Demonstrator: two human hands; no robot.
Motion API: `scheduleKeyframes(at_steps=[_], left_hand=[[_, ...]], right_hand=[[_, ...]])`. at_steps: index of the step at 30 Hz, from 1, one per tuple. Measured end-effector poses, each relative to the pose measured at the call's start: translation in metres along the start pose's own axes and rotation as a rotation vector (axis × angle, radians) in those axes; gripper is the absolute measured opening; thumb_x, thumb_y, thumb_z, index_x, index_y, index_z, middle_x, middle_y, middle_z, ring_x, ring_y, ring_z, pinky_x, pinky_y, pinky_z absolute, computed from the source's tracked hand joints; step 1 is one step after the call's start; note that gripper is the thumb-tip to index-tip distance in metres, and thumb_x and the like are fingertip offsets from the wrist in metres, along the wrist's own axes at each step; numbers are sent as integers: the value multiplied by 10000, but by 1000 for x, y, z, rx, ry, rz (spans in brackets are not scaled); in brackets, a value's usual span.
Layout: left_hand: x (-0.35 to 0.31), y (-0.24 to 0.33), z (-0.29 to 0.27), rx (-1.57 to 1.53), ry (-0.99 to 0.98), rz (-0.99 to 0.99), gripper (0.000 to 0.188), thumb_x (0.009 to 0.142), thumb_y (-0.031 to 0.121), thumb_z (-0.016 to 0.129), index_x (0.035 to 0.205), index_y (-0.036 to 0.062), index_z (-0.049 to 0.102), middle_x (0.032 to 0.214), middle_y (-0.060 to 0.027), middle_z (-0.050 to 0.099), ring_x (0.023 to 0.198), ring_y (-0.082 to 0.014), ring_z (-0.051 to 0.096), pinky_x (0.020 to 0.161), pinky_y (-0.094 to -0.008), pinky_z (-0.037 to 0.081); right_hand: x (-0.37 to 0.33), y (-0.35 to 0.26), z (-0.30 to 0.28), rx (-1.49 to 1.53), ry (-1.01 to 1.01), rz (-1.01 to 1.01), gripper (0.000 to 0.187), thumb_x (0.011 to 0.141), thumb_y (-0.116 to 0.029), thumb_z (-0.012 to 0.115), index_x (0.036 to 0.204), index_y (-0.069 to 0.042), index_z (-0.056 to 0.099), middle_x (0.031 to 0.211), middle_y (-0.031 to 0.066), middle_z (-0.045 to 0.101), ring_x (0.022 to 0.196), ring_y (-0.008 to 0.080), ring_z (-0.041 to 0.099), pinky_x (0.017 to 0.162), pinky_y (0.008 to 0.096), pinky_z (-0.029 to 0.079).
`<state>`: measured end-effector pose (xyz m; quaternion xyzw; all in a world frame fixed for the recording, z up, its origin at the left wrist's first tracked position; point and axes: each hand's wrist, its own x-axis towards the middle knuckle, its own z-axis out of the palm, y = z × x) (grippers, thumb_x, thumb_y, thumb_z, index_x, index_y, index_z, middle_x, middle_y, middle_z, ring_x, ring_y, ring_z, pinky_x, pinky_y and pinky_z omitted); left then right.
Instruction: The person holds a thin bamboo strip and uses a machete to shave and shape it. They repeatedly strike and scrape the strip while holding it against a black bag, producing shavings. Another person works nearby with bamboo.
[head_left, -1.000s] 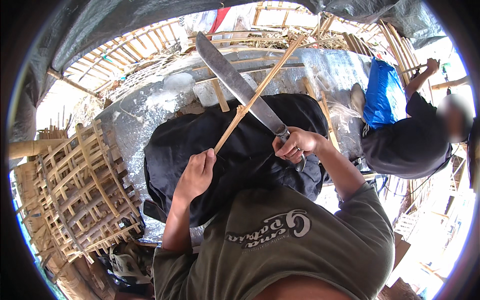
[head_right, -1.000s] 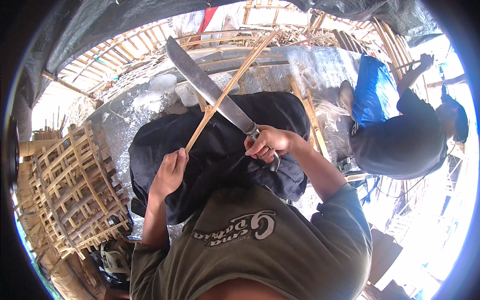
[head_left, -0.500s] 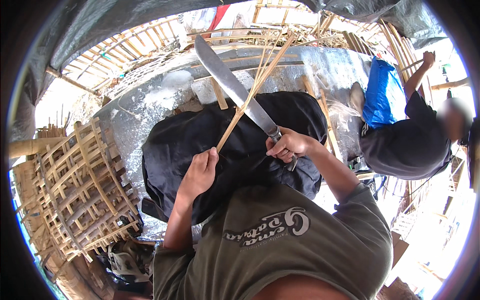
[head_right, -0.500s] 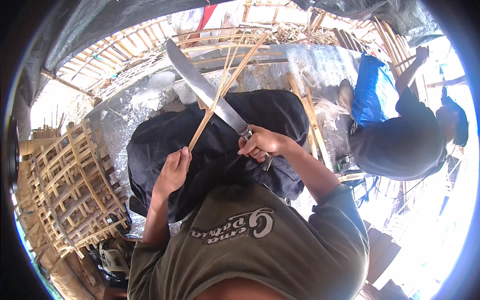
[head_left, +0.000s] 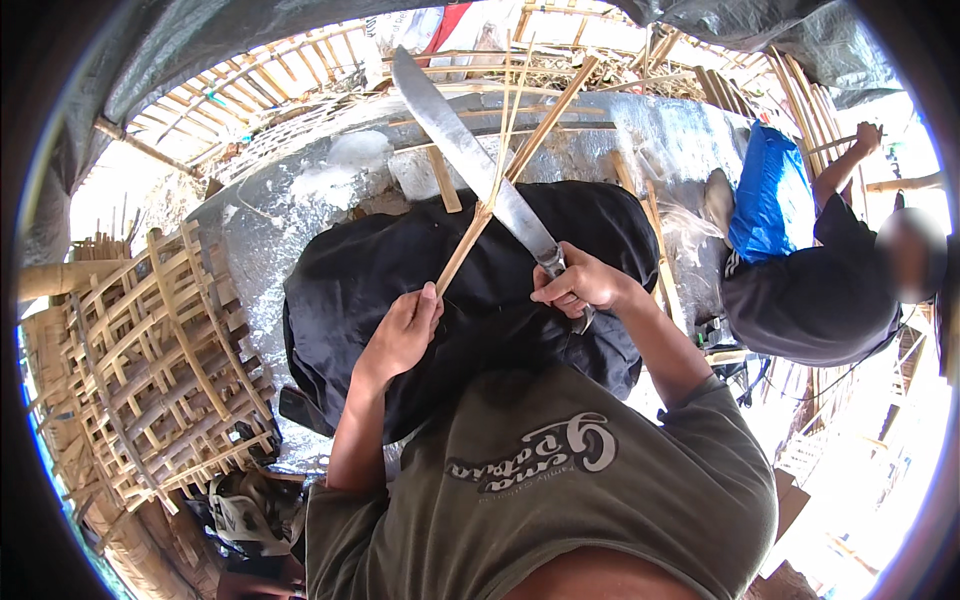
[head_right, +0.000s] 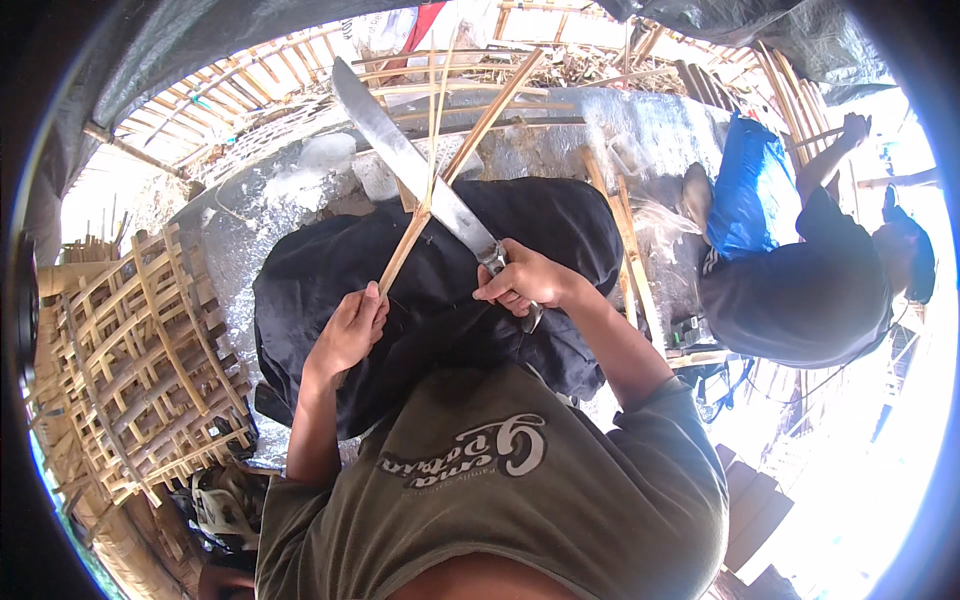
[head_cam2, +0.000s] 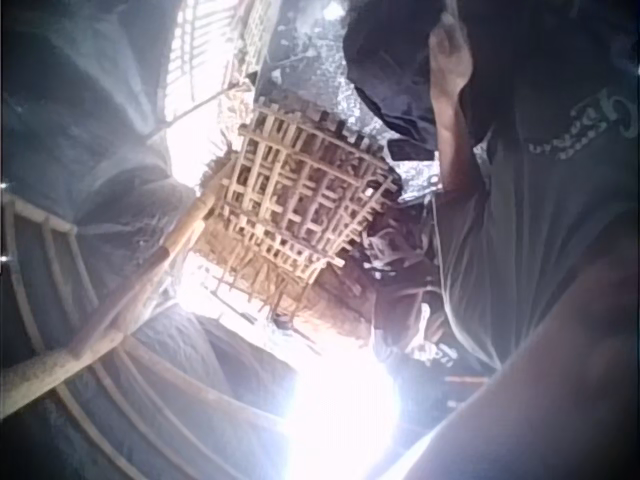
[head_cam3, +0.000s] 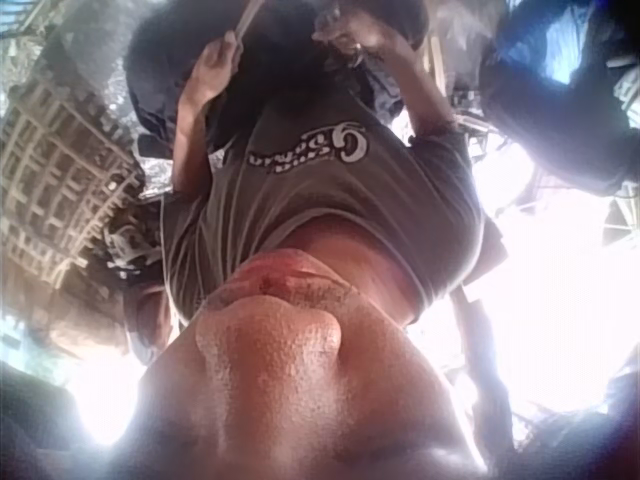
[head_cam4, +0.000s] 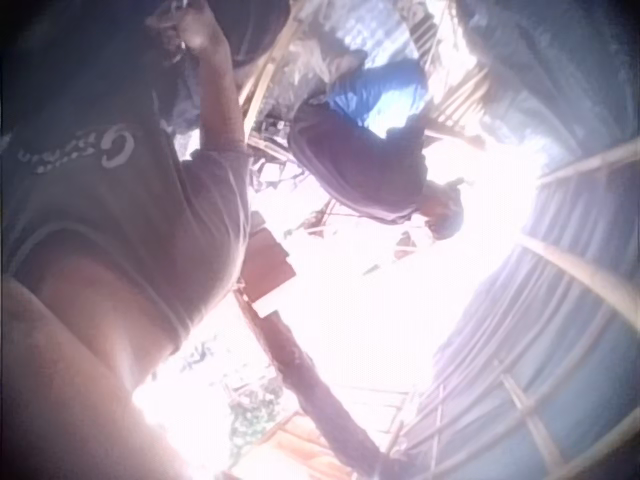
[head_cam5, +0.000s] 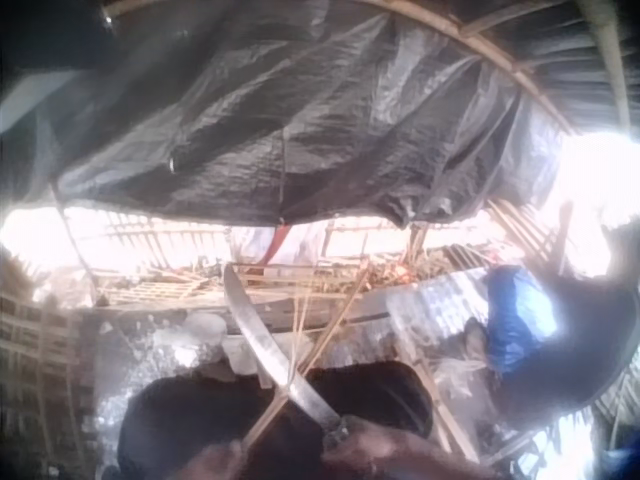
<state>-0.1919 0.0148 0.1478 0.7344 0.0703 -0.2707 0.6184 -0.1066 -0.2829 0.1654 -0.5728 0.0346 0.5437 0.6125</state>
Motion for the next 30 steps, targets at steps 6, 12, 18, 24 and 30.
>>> scheduleKeyframes(at_steps=[6, 12, 18, 24, 30], left_hand=[[1, -4, 11, 187, 140, 64, 475, 1098, 323, 411, 797, -26, 523, 634, -166, 531, 596, -330, 532, 630, -424, 449], [12, -19, 29, 380, 337, 254, 535, 1103, 349, 362, 775, -29, 552, 647, -215, 540, 657, -412, 569, 671, -472, 443], [14, -35, 32, 593, 376, 502, 342, 1079, 213, 449, 902, -48, 582, 774, -205, 601, 773, -417, 598, 704, -492, 480], [20, -40, 36, 693, 419, 686, 259, 1072, 158, 480, 967, -55, 584, 807, -178, 601, 796, -383, 611, 706, -464, 488], [15, -3, 31, 204, 274, 281, 405, 1101, 256, 424, 844, -37, 532, 695, -165, 532, 630, -342, 511, 637, -418, 443]], right_hand=[[0, 4, 7, -615, 411, -144, 279, 816, -133, 758, 675, -1, 556, 584, 67, 525, 559, 163, 575, 521, 344, 469], [21, 52, 3, -1678, 789, -943, 262, 741, -219, 806, 739, -3, 659, 826, 147, 607, 768, 340, 623, 672, 446, 534], [21, 41, 27, -1078, 985, -516, 176, 773, -140, 713, 867, 6, 685, 814, 243, 675, 808, 427, 668, 767, 506, 561], [16, 22, 33, -1107, 970, -351, 182, 768, -117, 713, 900, 7, 690, 768, 250, 680, 762, 434, 668, 755, 499, 569], [16, 23, 10, -550, 613, -388, 191, 879, -186, 757, 855, -14, 678, 578, 34, 603, 504, 178, 602, 506, 328, 470]])
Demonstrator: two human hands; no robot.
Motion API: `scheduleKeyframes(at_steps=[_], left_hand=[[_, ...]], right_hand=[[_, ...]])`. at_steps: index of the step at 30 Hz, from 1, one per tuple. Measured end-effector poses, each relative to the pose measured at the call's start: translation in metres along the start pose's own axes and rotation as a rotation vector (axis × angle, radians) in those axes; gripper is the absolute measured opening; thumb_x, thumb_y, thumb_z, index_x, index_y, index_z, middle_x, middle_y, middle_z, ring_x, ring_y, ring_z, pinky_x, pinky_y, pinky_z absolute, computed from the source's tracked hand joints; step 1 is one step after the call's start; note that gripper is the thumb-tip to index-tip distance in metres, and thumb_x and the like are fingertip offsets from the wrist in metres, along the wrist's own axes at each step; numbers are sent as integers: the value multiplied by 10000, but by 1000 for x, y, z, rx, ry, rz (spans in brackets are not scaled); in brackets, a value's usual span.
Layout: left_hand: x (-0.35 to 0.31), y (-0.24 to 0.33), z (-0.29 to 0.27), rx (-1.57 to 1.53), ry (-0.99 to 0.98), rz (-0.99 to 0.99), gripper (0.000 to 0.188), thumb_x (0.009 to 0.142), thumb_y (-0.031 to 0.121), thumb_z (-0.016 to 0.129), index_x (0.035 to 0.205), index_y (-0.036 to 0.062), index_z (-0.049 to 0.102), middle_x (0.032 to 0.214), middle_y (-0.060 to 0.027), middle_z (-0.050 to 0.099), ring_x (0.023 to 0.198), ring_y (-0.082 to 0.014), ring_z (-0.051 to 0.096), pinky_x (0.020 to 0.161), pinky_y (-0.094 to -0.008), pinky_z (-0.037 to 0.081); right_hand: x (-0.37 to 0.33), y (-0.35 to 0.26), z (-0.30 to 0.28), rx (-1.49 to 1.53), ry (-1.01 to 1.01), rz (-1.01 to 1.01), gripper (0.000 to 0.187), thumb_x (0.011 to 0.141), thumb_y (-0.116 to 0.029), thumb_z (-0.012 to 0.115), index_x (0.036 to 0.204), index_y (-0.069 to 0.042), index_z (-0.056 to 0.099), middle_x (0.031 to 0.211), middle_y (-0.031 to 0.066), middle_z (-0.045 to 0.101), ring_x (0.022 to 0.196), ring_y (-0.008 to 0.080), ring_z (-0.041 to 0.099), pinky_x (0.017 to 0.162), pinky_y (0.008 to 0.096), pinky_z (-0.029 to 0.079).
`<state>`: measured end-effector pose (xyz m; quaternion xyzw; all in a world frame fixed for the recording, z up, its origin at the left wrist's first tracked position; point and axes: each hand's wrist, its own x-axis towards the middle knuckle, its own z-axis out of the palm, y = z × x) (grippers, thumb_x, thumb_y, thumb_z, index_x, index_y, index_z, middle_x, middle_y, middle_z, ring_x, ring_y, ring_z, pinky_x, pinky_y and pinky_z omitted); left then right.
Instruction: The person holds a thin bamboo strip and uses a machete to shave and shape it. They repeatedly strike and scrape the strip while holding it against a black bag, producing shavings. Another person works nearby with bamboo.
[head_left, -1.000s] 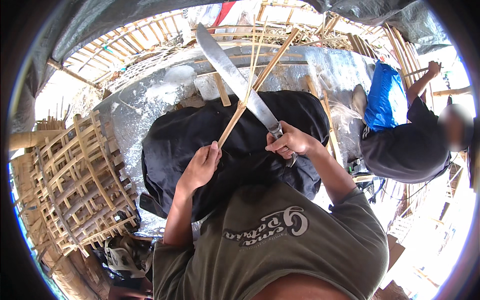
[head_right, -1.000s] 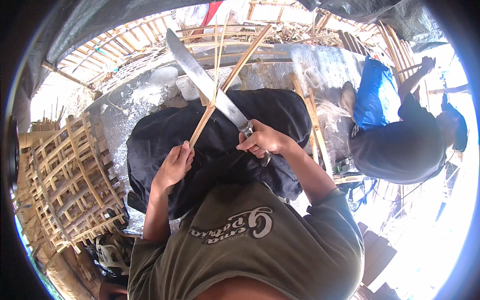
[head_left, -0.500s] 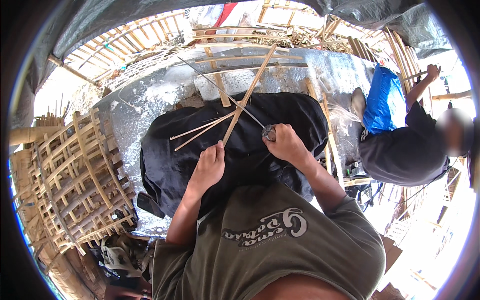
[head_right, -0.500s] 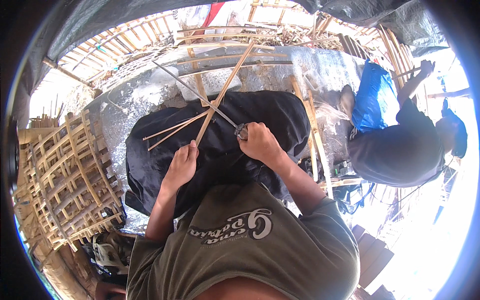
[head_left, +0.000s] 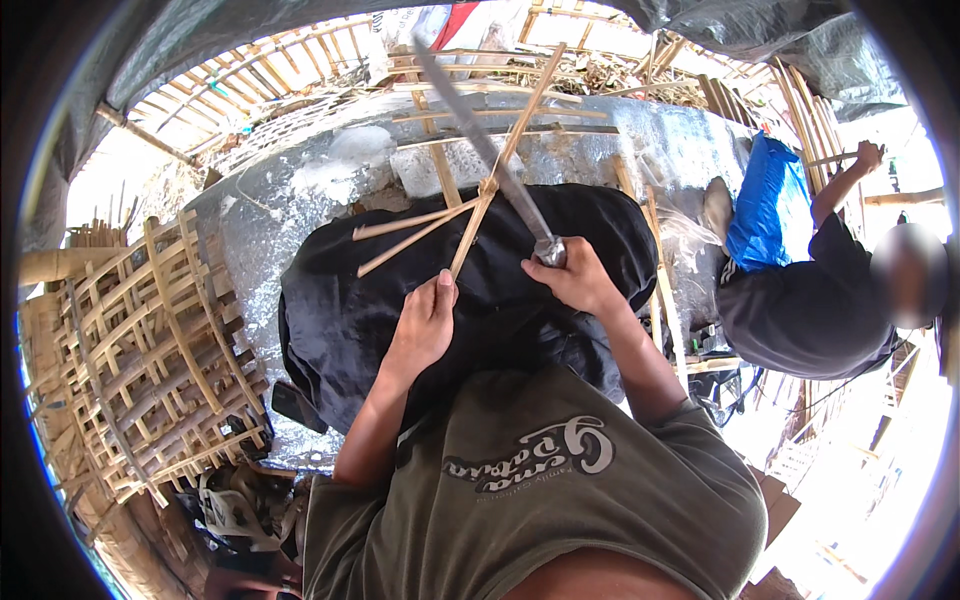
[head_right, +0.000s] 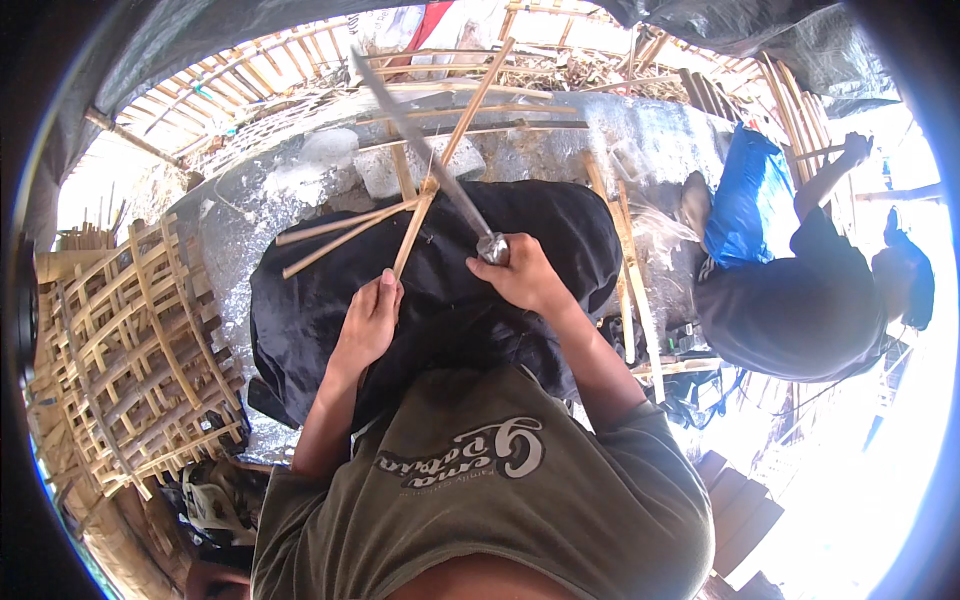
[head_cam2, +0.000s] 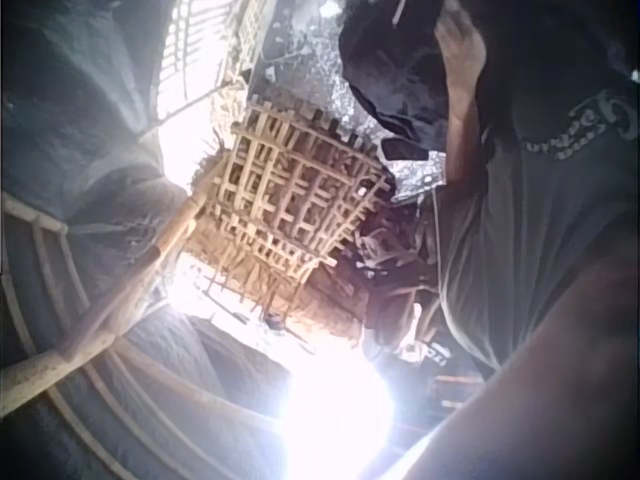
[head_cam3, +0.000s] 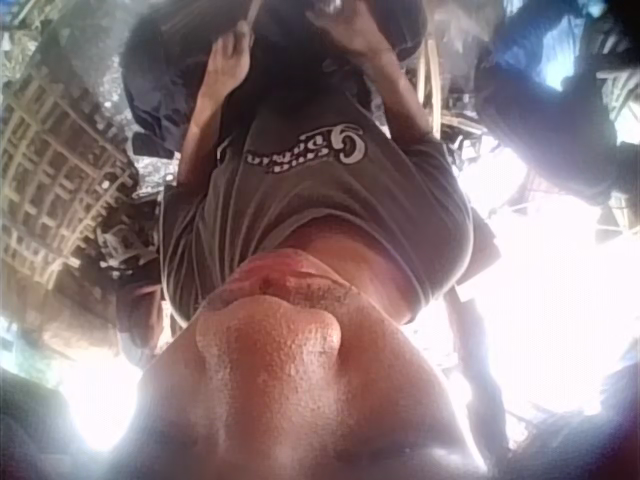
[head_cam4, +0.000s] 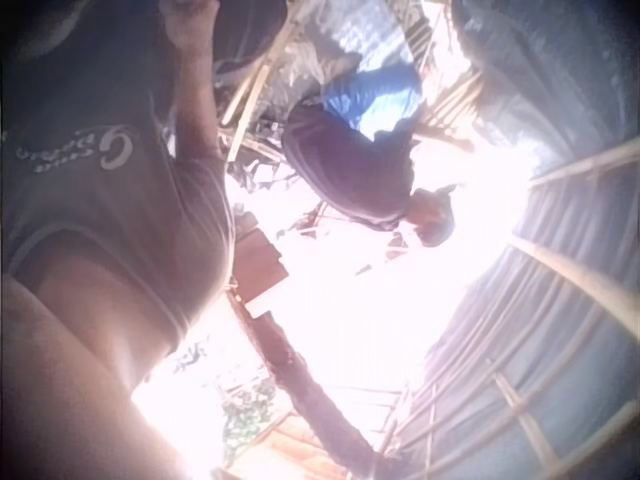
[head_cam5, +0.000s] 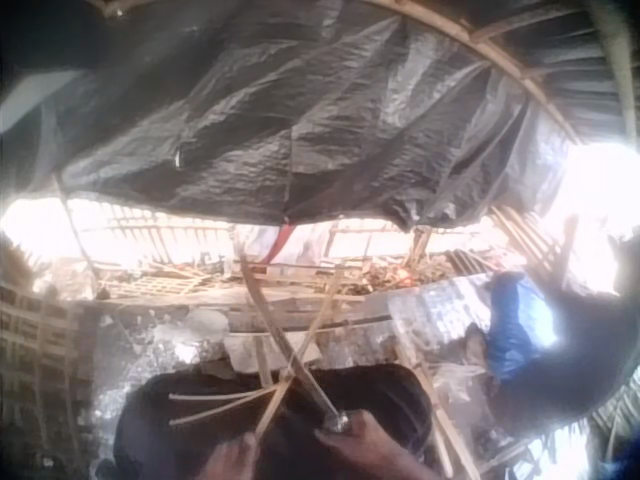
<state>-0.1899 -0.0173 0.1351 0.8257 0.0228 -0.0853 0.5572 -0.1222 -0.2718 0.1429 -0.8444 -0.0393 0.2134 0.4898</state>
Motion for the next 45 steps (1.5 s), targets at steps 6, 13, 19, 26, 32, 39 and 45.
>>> scheduleKeyframes(at_steps=[6, 13, 19, 26, 32, 39, 45], left_hand=[[0, 10, -6, -94, -10, -59, 487, 1113, 308, 384, 786, -40, 482, 629, -157, 463, 561, -322, 431, 598, -408, 402], [0, 7, -1, -57, -55, -42, 463, 1105, 290, 415, 807, -52, 508, 657, -194, 502, 591, -383, 485, 604, -424, 414], [-8, 3, -7, -60, -28, 3, 467, 1105, 289, 412, 817, -64, 512, 658, -205, 505, 601, -392, 490, 611, -419, 418], [-2, 18, -8, -55, -116, -5, 475, 1107, 292, 406, 817, -69, 511, 656, -209, 501, 602, -398, 485, 617, -425, 417], [-6, 9, -13, -59, -109, -2, 458, 1106, 288, 410, 839, -67, 524, 663, -216, 513, 622, -416, 512, 634, -448, 428], [-3, 16, -10, -12, -76, 137, 432, 1105, 265, 411, 837, -54, 524, 655, -198, 501, 609, -420, 480, 617, -458, 409], [-2, 24, -8, -14, -84, 134, 421, 1103, 248, 413, 820, -45, 518, 660, -205, 512, 620, -425, 500, 619, -471, 407]], right_hand=[[-2, -32, -34, 553, -140, 138, 168, 877, -136, 758, 845, -6, 656, 538, -21, 451, 432, 65, 413, 408, 259, 297], [-4, -29, -33, 489, -336, 263, 144, 857, -89, 761, 847, -6, 644, 546, -31, 431, 422, 59, 375, 405, 256, 271], [1, -26, -53, 842, -427, 275, 128, 846, -51, 698, 856, 49, 620, 520, -51, 366, 399, 43, 337, 389, 238, 243], [0, -27, -42, 734, -553, 387, 125, 816, 4, 692, 865, 78, 604, 498, -26, 395, 362, 38, 322, 361, 234, 228], [6, -8, -62, 1036, -608, 335, 127, 821, 9, 666, 890, 85, 592, 495, -54, 390, 361, 33, 340, 363, 221, 250], [-1, -17, -49, 874, -741, 435, 141, 780, 64, 675, 885, 128, 607, 505, -12, 420, 359, 33, 348, 347, 221, 208], [0, -11, -58, 972, -698, 375, 130, 786, 52, 662, 878, 121, 600, 512, 4, 448, 358, 48, 377, 347, 221, 239]])
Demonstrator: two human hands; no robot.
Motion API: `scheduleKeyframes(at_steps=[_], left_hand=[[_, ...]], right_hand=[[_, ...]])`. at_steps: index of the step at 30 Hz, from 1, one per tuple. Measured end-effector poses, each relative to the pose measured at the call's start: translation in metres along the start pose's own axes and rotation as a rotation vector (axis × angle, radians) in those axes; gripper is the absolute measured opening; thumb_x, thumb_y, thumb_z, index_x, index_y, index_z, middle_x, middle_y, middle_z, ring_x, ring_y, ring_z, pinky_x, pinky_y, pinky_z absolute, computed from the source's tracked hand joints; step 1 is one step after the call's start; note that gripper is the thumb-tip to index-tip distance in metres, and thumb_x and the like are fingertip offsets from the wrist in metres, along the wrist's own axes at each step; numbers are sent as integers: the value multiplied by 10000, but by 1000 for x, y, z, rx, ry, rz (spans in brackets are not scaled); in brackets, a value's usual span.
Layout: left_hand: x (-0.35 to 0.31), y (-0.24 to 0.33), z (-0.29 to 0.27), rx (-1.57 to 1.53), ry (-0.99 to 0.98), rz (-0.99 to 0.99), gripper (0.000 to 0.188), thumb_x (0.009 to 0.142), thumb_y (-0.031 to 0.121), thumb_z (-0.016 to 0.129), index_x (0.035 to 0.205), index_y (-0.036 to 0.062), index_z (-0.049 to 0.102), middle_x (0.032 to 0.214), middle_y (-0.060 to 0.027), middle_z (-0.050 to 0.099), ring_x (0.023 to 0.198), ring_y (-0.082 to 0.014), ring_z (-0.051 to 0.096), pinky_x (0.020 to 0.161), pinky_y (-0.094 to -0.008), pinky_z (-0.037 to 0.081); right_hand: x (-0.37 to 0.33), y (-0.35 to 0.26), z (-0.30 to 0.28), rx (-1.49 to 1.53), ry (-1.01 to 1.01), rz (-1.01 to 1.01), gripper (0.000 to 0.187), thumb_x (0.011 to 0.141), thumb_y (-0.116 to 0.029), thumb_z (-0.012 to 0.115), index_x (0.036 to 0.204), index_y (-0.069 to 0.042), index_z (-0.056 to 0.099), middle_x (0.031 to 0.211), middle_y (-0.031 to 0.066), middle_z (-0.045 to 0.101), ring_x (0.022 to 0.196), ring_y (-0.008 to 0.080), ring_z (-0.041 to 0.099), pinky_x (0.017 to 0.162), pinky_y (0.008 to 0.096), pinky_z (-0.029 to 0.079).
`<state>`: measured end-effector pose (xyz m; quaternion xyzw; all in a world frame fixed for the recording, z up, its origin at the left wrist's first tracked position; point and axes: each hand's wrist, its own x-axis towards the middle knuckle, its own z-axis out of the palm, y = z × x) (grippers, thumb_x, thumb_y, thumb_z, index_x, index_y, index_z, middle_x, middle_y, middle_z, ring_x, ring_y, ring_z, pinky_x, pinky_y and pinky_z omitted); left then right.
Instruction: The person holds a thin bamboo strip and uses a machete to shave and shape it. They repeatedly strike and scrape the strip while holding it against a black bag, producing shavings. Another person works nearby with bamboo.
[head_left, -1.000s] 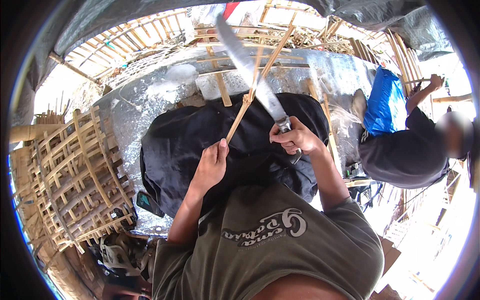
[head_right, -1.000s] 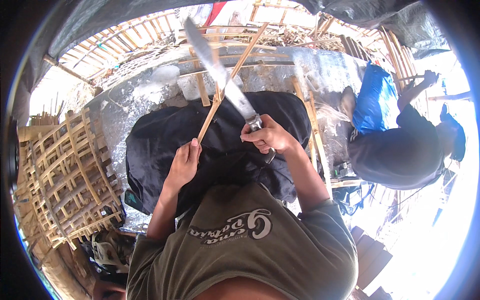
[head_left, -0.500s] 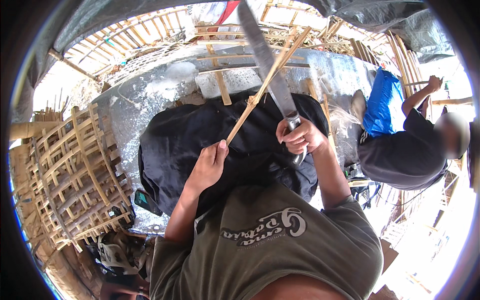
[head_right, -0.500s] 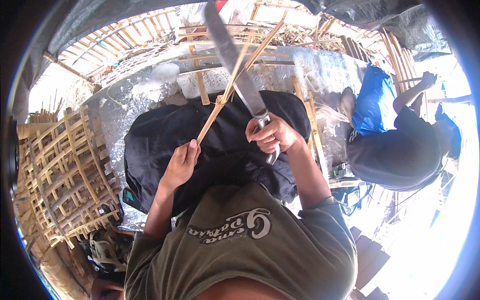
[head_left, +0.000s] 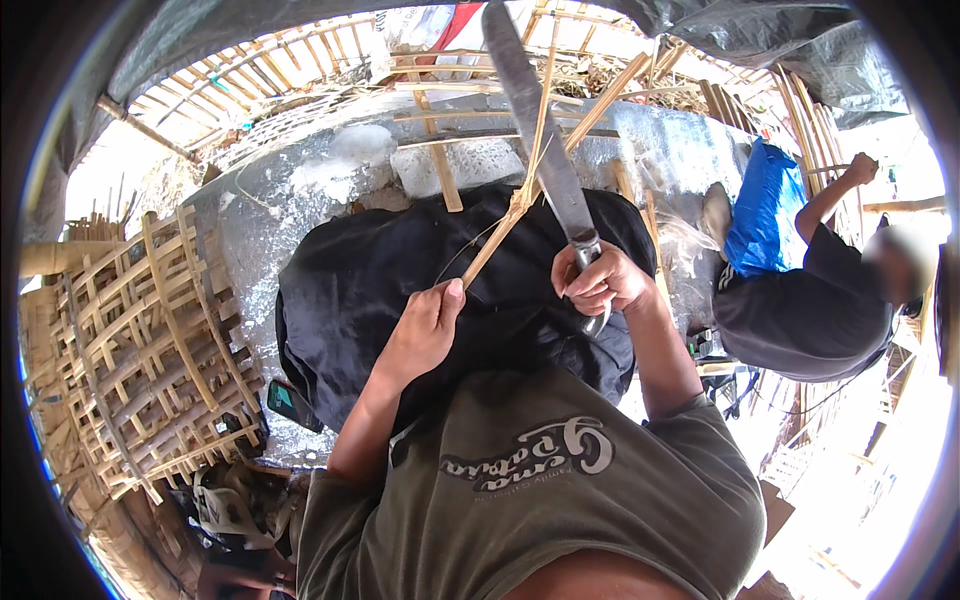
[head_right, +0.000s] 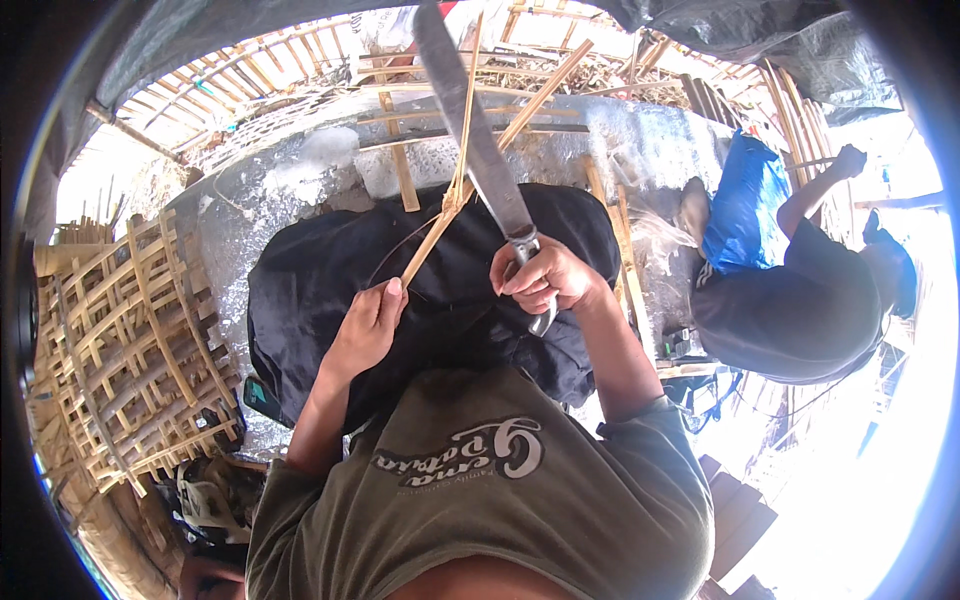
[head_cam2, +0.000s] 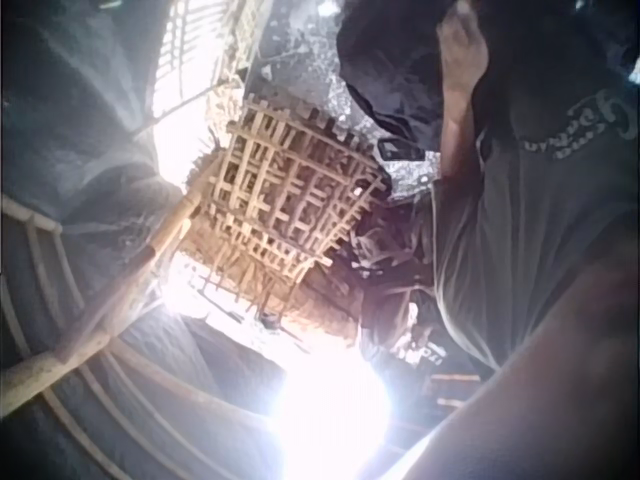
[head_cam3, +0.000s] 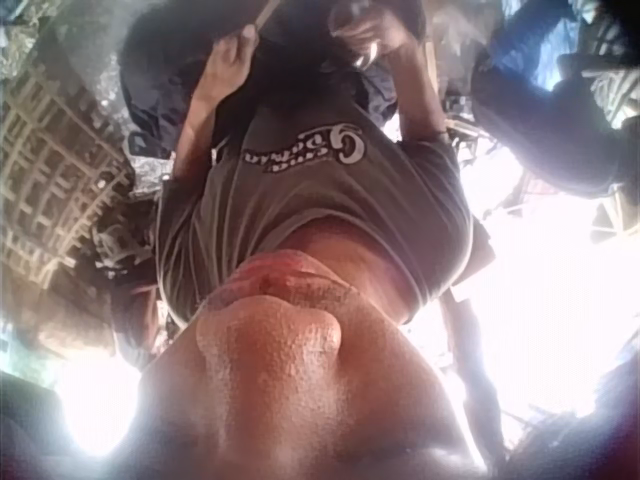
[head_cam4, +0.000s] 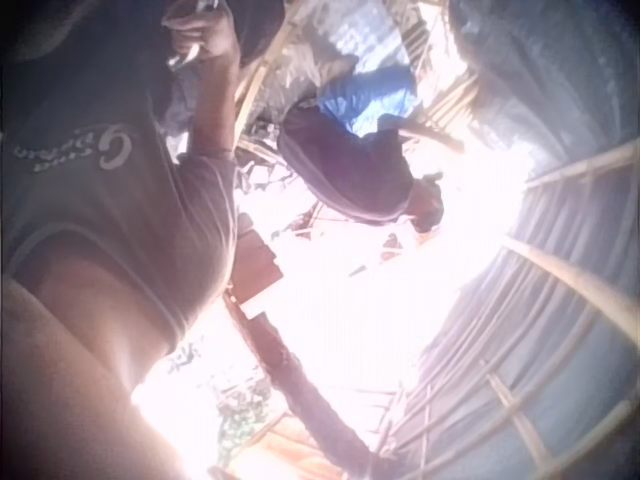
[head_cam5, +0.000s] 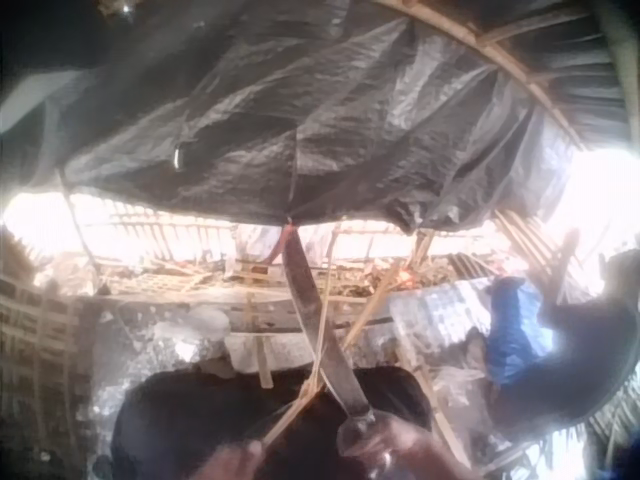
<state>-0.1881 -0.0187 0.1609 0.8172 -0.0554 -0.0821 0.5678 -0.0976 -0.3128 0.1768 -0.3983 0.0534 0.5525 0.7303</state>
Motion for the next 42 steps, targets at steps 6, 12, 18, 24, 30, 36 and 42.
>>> scheduleKeyframes(at_steps=[6, 12, 18, 24, 30, 36, 42], left_hand=[[6, -3, 15, 41, 78, 114, 367, 1094, 234, 441, 868, -33, 551, 729, -189, 579, 692, -401, 555, 679, -457, 443], [-6, -19, 15, 226, 157, 237, 265, 1072, 191, 508, 1046, -51, 612, 867, -176, 668, 779, -348, 633, 753, -423, 499], [1, -15, 11, 36, 87, 99, 297, 1088, 216, 473, 958, -30, 578, 714, -131, 568, 632, -295, 554, 644, -399, 455], [12, -11, 10, -49, 56, -16, 383, 1112, 283, 384, 869, 20, 521, 616, -66, 445, 521, -184, 431, 551, -354, 368], [8, 4, 13, -222, 4, -112, 413, 1116, 325, 376, 862, 39, 534, 582, 30, 387, 525, -62, 370, 518, -271, 313], [-4, 14, 28, -344, -115, -156, 453, 1111, 393, 381, 871, 42, 536, 592, 39, 405, 531, -51, 373, 502, -265, 306], [-14, 16, 34, -228, -194, -157, 391, 1102, 345, 429, 872, 43, 525, 601, 11, 455, 550, -74, 470, 529, -278, 380]], right_hand=[[13, 10, 24, -133, -7, 109, 135, 796, 52, 672, 883, 134, 609, 508, -2, 446, 363, 39, 367, 351, 222, 226], [7, 0, 16, -78, 24, -29, 114, 785, 31, 681, 858, 92, 618, 524, -6, 443, 365, 48, 351, 354, 229, 243], [-11, -15, 13, -132, 210, -239, 130, 793, 5, 675, 884, 77, 618, 527, -20, 426, 370, 51, 352, 368, 240, 244], [-15, -11, 15, -195, 333, -365, 179, 878, -70, 695, 982, 70, 657, 535, -49, 387, 387, 47, 341, 383, 245, 256], [9, 2, 23, -258, 559, -522, 367, 968, -186, 688, 1272, 15, 644, 570, -62, 387, 437, 32, 351, 420, 241, 293], [28, 3, 23, 24, 498, -600, 478, 989, -289, 677, 1357, 1, 580, 573, -76, 328, 436, 39, 308, 418, 250, 278], [30, 6, 14, 181, 420, -612, 203, 978, -232, 684, 869, -114, 560, 562, -79, 350, 416, 41, 307, 421, 244, 278]])
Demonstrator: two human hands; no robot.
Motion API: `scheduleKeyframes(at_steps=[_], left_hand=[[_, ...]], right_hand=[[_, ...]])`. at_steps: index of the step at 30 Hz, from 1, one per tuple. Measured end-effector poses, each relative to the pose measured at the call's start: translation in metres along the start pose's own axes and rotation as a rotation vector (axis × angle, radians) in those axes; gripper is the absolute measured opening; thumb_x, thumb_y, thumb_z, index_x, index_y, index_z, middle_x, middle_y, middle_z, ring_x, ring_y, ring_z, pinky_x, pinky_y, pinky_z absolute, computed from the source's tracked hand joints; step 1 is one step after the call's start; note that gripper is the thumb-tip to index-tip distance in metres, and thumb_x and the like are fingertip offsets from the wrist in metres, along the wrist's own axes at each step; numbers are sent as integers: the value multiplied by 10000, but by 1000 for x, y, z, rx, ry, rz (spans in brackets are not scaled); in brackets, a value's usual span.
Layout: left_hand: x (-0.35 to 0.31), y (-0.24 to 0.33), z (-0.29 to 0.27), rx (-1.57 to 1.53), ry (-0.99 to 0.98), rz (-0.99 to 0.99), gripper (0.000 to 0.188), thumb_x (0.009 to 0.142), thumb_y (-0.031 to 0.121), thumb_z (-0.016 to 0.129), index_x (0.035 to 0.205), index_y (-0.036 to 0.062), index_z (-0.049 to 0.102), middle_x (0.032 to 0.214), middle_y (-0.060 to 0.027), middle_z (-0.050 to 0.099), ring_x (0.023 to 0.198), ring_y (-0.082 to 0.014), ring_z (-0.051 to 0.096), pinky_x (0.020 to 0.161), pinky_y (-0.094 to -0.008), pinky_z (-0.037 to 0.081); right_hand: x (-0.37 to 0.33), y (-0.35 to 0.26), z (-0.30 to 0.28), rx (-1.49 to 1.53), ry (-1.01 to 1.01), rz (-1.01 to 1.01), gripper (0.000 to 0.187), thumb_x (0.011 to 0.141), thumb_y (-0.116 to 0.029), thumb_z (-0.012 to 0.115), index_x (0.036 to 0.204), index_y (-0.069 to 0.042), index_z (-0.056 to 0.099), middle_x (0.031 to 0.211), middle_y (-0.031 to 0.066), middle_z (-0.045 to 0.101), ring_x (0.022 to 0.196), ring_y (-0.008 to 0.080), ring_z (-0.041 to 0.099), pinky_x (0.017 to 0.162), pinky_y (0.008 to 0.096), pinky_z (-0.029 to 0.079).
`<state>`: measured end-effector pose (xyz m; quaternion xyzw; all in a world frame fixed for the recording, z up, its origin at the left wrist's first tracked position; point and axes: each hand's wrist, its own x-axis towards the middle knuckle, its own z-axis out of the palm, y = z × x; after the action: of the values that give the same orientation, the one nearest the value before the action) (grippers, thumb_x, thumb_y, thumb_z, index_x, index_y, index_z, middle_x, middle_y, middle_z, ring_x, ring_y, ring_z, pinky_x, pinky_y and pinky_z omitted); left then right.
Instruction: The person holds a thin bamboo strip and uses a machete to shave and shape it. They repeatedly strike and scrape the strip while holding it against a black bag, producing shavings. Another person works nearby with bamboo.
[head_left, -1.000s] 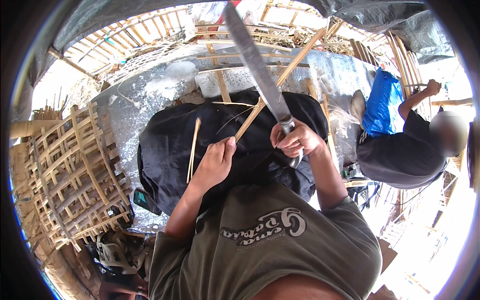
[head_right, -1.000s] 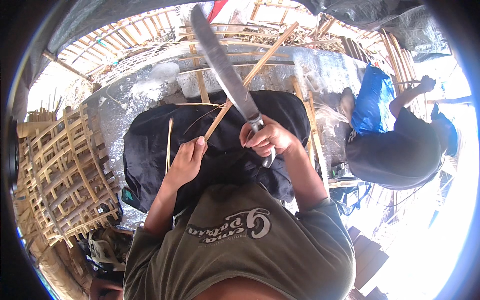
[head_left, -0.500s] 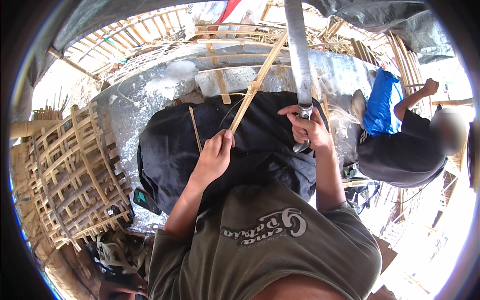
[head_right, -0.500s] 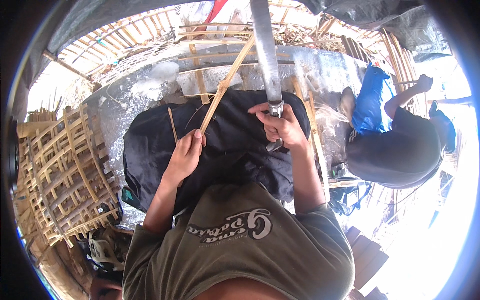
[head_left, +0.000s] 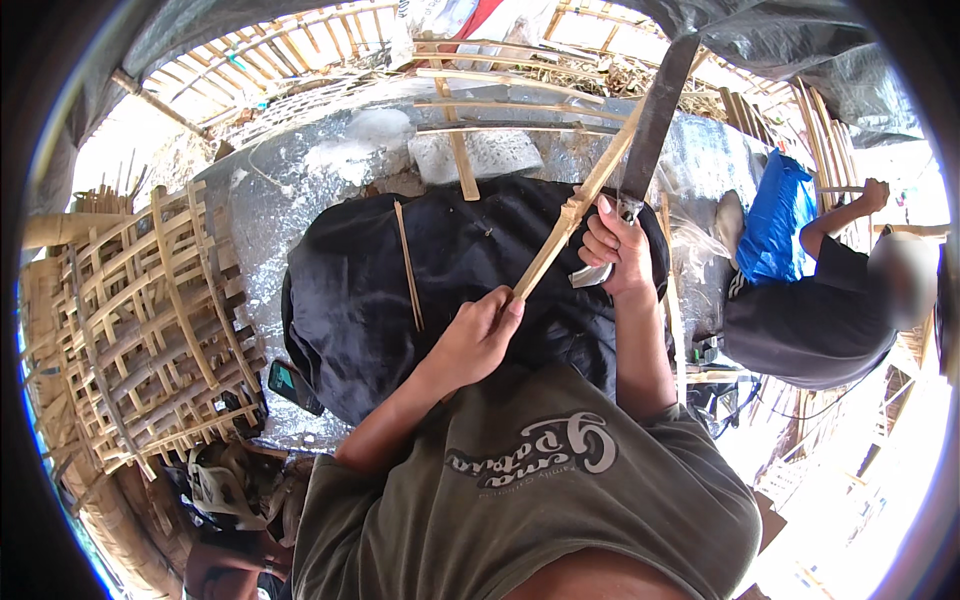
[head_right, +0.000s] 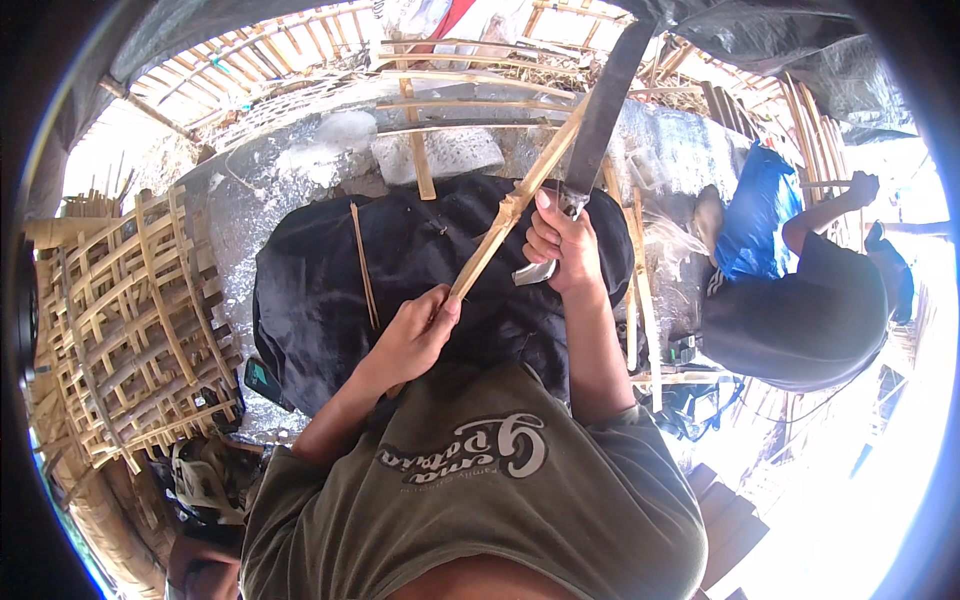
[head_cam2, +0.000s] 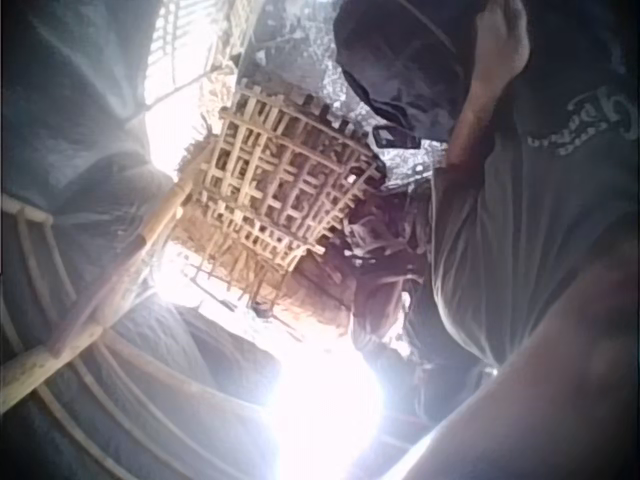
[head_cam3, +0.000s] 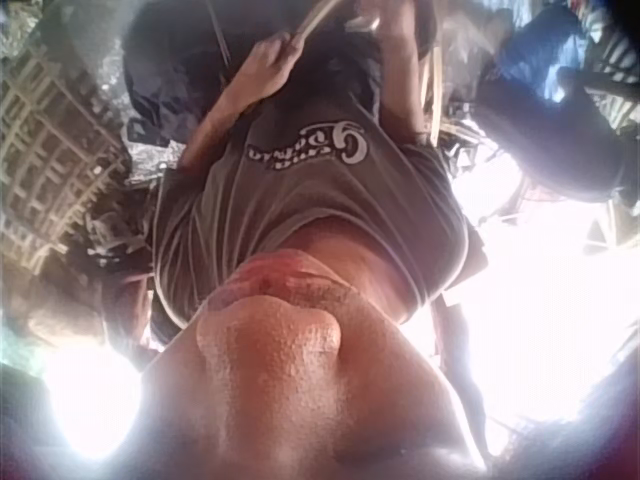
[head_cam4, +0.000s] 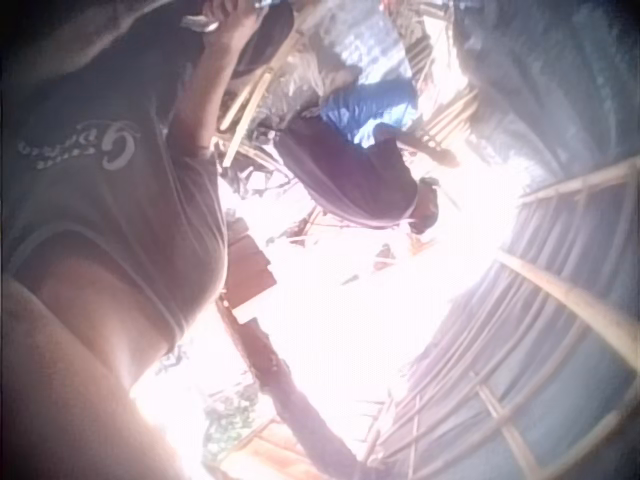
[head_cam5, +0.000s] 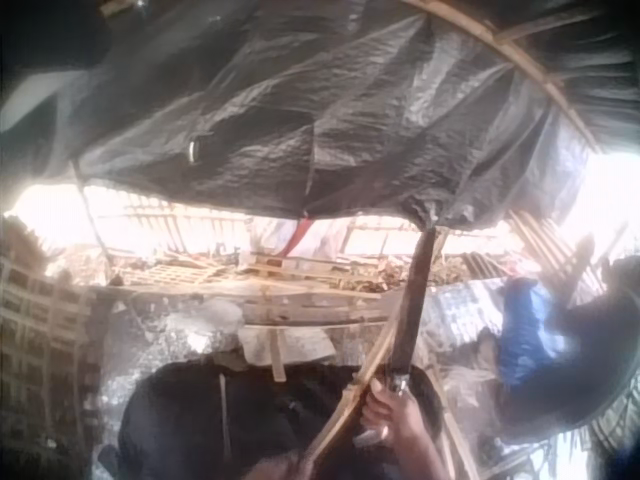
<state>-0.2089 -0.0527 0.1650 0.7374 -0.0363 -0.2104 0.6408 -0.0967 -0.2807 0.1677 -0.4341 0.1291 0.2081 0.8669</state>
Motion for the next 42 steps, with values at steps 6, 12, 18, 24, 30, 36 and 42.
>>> scheduleKeyframes(at_steps=[6, 12, 18, 24, 30, 36, 42], left_hand=[[-6, -14, 5, -73, -101, 50, 427, 1108, 331, 376, 929, -12, 555, 670, -58, 579, 608, -108, 604, 516, -274, 476], [18, -22, -44, 912, 740, 48, 247, 929, 240, 688, 1026, 33, 593, 890, -135, 610, 851, -360, 610, 719, -453, 522], [53, -51, -79, 1413, 704, -237, 257, 856, 280, 730, 967, 54, 675, 944, -83, 629, 925, -272, 615, 726, -423, 478], [71, -69, -87, 1235, 629, -143, 83, 841, 122, 644, 847, 71, 709, 836, -125, 702, 789, -316, 705, 705, -472, 508], [126, 7, -203, 1163, 1017, 73, 344, 932, 342, 659, 872, 7, 705, 771, -204, 709, 738, -394, 717, 700, -459, 579], [88, 101, -223, 857, 1247, 342, 846, 950, 549, 612, 1475, -79, 397, 1441, -317, 491, 1373, -431, 440, 1137, -471, 355], [20, -15, -30, 50, -14, 15, 503, 1097, 401, 395, 1339, -13, 550, 1179, -139, 694, 1050, -213, 679, 862, -340, 556]], right_hand=[[-7, 10, -6, -83, 29, -56, 174, 999, -178, 638, 868, -100, 553, 555, -93, 368, 411, 16, 333, 405, 216, 296], [-10, 7, -18, -166, 27, -132, 199, 978, -162, 662, 837, -88, 542, 564, -79, 357, 413, 29, 329, 417, 229, 315], [-11, 4, -17, -159, 26, -117, 216, 948, -127, 702, 823, -90, 529, 564, -55, 374, 432, 59, 352, 430, 254, 301], [-16, 3, -13, -162, 94, -114, 242, 959, -117, 676, 812, -107, 484, 574, -62, 368, 410, 45, 333, 420, 239, 298], [-13, 1, -21, -119, 77, -136, 185, 945, -123, 703, 847, -80, 552, 576, -57, 385, 425, 53, 346, 426, 246, 302], [-15, 2, -18, -92, 65, -153, 190, 936, -112, 720, 836, -57, 568, 573, -39, 427, 432, 63, 355, 427, 264, 303], [-10, -2, -17, -83, 86, -151, 165, 922, -102, 730, 848, -45, 594, 575, -37, 433, 446, 63, 377, 431, 265, 300]])
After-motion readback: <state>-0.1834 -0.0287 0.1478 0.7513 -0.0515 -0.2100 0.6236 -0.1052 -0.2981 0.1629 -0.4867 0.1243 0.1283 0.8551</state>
